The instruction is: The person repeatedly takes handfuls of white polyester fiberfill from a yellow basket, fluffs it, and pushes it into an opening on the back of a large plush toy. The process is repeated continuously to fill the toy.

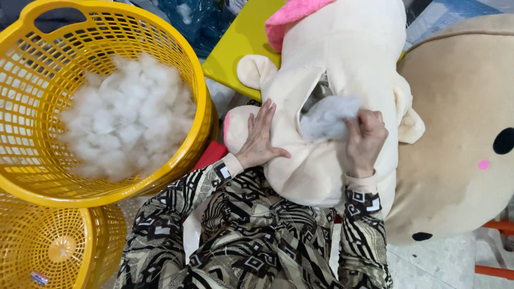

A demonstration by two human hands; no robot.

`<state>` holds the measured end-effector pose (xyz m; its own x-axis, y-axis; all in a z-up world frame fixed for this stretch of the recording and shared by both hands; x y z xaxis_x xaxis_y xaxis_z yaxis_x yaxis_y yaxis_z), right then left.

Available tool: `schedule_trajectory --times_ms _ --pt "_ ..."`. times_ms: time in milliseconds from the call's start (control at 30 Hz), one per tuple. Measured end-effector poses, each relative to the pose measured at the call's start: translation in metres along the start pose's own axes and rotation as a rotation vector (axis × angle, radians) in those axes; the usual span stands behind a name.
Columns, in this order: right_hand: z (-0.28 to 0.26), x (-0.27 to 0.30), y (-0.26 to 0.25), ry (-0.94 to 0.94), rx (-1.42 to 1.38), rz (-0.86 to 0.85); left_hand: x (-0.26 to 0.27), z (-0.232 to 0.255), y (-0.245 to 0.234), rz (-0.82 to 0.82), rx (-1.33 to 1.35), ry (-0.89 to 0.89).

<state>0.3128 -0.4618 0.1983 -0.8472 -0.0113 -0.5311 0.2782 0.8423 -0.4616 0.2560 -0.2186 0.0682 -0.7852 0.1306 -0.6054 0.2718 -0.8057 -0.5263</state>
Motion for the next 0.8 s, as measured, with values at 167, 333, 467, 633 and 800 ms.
schedule_trajectory --times_ms 167,333,467,633,800 --pt "0.006 0.039 -0.022 0.115 -0.356 -0.018 -0.007 0.007 -0.008 -0.027 0.005 -0.034" --pt "0.016 0.066 -0.019 0.145 -0.227 -0.017 -0.031 0.043 -0.009 -0.041 -0.102 0.221" --pt "0.015 0.073 -0.019 0.166 -0.192 -0.022 -0.066 0.052 0.026 -0.141 -0.125 0.347" --pt "-0.024 0.058 -0.019 -0.024 -0.043 -0.083 -0.095 0.043 0.062 -0.138 -0.097 0.340" --pt "-0.060 0.044 -0.007 -0.252 0.314 -0.063 -0.087 0.038 0.077 -0.145 -0.116 0.300"
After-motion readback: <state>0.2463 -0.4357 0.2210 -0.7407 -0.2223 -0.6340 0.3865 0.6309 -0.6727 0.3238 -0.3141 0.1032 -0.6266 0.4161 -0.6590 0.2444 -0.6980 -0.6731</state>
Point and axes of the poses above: each hand's wrist, its own x-axis away from the middle knuckle, its own y-axis out of the palm, z = x × y, the point moved 7 cm from there along -x, towards the middle knuckle, and after that the axes turned 13 degrees about y, right-handed, at the moved point
